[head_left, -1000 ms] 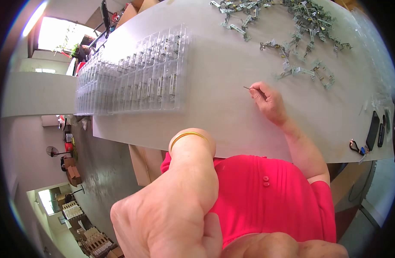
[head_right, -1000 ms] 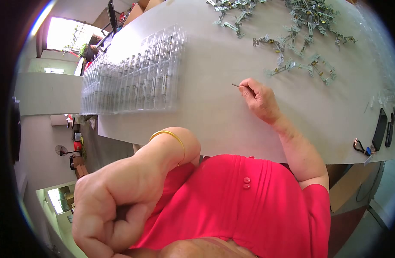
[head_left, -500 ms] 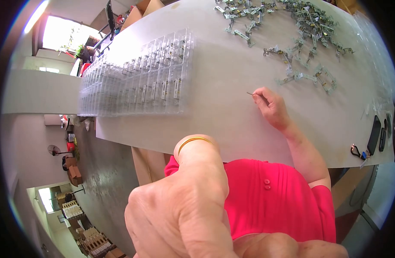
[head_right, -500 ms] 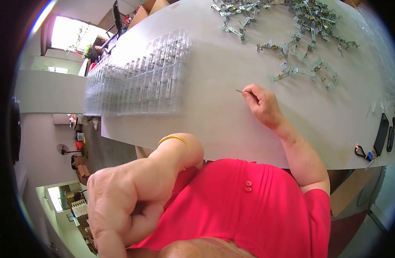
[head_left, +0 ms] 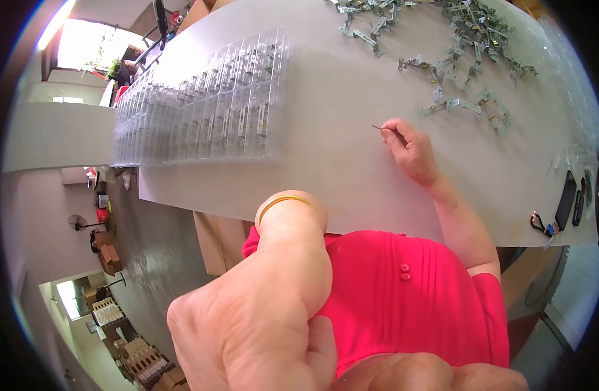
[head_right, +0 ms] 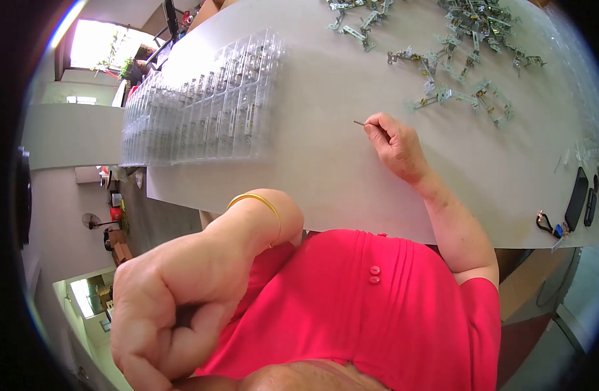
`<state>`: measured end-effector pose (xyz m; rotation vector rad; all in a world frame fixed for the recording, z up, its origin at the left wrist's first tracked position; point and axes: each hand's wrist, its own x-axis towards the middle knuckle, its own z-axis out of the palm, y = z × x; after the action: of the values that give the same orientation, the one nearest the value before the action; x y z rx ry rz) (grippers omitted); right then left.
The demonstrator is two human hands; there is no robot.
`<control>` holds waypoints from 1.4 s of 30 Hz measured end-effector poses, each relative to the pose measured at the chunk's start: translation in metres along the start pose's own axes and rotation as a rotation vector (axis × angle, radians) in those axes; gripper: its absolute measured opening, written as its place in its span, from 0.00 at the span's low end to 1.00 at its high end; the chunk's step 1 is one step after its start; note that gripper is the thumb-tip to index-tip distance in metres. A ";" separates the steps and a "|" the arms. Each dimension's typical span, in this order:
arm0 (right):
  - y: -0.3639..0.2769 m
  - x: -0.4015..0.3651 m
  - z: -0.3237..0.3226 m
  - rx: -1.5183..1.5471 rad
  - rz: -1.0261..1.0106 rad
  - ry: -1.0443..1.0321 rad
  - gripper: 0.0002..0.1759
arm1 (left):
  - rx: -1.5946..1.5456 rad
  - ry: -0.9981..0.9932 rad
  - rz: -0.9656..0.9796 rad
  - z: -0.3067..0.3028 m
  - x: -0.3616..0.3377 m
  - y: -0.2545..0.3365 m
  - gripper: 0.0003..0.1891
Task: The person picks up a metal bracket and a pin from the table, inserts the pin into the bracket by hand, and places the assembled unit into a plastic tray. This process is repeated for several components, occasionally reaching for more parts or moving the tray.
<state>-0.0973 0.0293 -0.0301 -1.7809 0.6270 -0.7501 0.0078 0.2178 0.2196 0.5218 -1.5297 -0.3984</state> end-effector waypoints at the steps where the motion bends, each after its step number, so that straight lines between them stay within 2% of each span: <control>1: 0.000 0.000 0.000 0.001 0.002 -0.004 0.02 | 0.024 0.008 0.098 -0.001 -0.001 -0.001 0.12; 2: 0.001 0.000 0.000 0.001 0.013 -0.005 0.02 | 0.028 0.011 0.096 0.010 -0.001 0.002 0.12; 4: 0.002 0.001 0.001 0.001 0.024 -0.008 0.02 | 0.257 0.435 -0.158 0.043 0.010 0.007 0.11; 5: 0.002 0.001 0.001 -0.003 0.022 -0.008 0.02 | 0.258 0.436 -0.159 0.032 0.009 0.005 0.11; 7: 0.001 0.001 0.000 -0.007 0.025 -0.011 0.02 | 0.117 -0.063 -0.034 0.001 0.005 -0.001 0.13; 8: 0.001 0.001 0.000 -0.006 0.021 -0.008 0.02 | 0.117 -0.061 -0.038 0.005 0.007 -0.001 0.13; 10: 0.002 0.001 0.000 -0.004 0.019 -0.006 0.02 | -0.021 0.101 -0.093 0.020 0.015 -0.007 0.14; 11: 0.003 0.001 0.000 -0.010 0.013 -0.007 0.02 | -0.021 0.101 -0.094 0.019 0.018 -0.019 0.14; 13: 0.003 0.001 0.000 -0.016 0.007 -0.008 0.02 | -0.579 -0.167 0.874 0.011 0.026 -0.052 0.12; 14: 0.003 0.001 0.000 -0.013 0.005 -0.007 0.03 | -0.579 -0.166 0.873 0.014 0.024 -0.054 0.12; 16: 0.003 0.002 0.000 -0.009 0.001 -0.004 0.03 | -0.562 -0.015 0.994 0.020 0.020 -0.057 0.10; 17: 0.002 0.002 0.000 -0.016 -0.010 -0.003 0.03 | -0.564 -0.015 0.994 0.025 0.021 -0.059 0.10; 19: 0.002 0.002 -0.001 -0.025 -0.024 0.001 0.02 | -0.661 0.220 0.965 0.035 0.023 -0.060 0.12; 20: 0.003 0.002 -0.002 -0.022 -0.020 -0.008 0.02 | -0.664 0.215 0.967 0.026 0.019 -0.039 0.12; 22: 0.004 0.002 -0.001 -0.020 -0.018 -0.014 0.02 | 0.080 -0.054 -0.412 -0.001 0.009 0.020 0.17; 23: 0.004 0.002 -0.001 -0.007 -0.020 -0.015 0.02 | 0.079 -0.058 -0.407 0.007 0.011 0.017 0.17; 25: 0.005 0.002 -0.001 0.004 -0.028 -0.013 0.02 | 0.020 0.309 -0.388 0.034 0.015 0.002 0.20; 26: 0.004 0.002 -0.001 0.008 -0.014 -0.021 0.02 | 0.019 0.305 -0.383 0.038 0.011 -0.008 0.20; 28: 0.004 0.002 -0.002 0.009 -0.005 -0.018 0.02 | -0.597 0.386 0.450 0.039 0.002 -0.027 0.23; 29: 0.004 0.002 -0.001 0.020 -0.013 -0.013 0.02 | -0.605 0.381 0.452 0.032 0.002 -0.023 0.23; 31: 0.004 0.001 0.000 0.032 -0.018 -0.004 0.03 | -0.006 -0.012 -0.428 0.006 0.007 -0.006 0.27; 32: 0.004 0.001 0.000 0.028 -0.028 -0.001 0.03 | -0.009 -0.014 -0.428 -0.007 0.011 -0.005 0.27; 34: 0.004 0.000 0.000 0.021 -0.033 0.001 0.03 | -0.441 -0.458 -0.284 -0.028 0.022 -0.013 0.26; 35: 0.005 0.000 -0.001 0.021 -0.025 -0.006 0.03 | -0.443 -0.456 -0.283 -0.012 0.015 -0.016 0.26; 36: 0.005 0.000 -0.001 0.020 -0.019 -0.012 0.03 | -0.655 -0.041 0.103 0.018 0.003 -0.022 0.19; 37: 0.004 0.000 -0.001 0.013 -0.017 -0.008 0.03 | -0.838 0.388 0.493 0.034 -0.005 -0.026 0.15; 38: 0.003 0.000 -0.002 -0.014 -0.024 -0.015 0.03 | -0.855 0.388 0.496 0.030 -0.007 -0.029 0.15; 41: 0.002 0.000 -0.004 -0.062 -0.022 -0.006 0.03 | -0.401 0.260 0.528 0.011 0.001 -0.050 0.23; 42: 0.004 -0.001 -0.002 -0.003 -0.046 0.019 0.03 | -0.238 0.277 0.398 0.014 0.007 -0.061 0.23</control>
<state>-0.0993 0.0273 -0.0338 -1.7979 0.6023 -0.7986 -0.0012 0.1626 0.1918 0.0751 -1.2583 -0.1849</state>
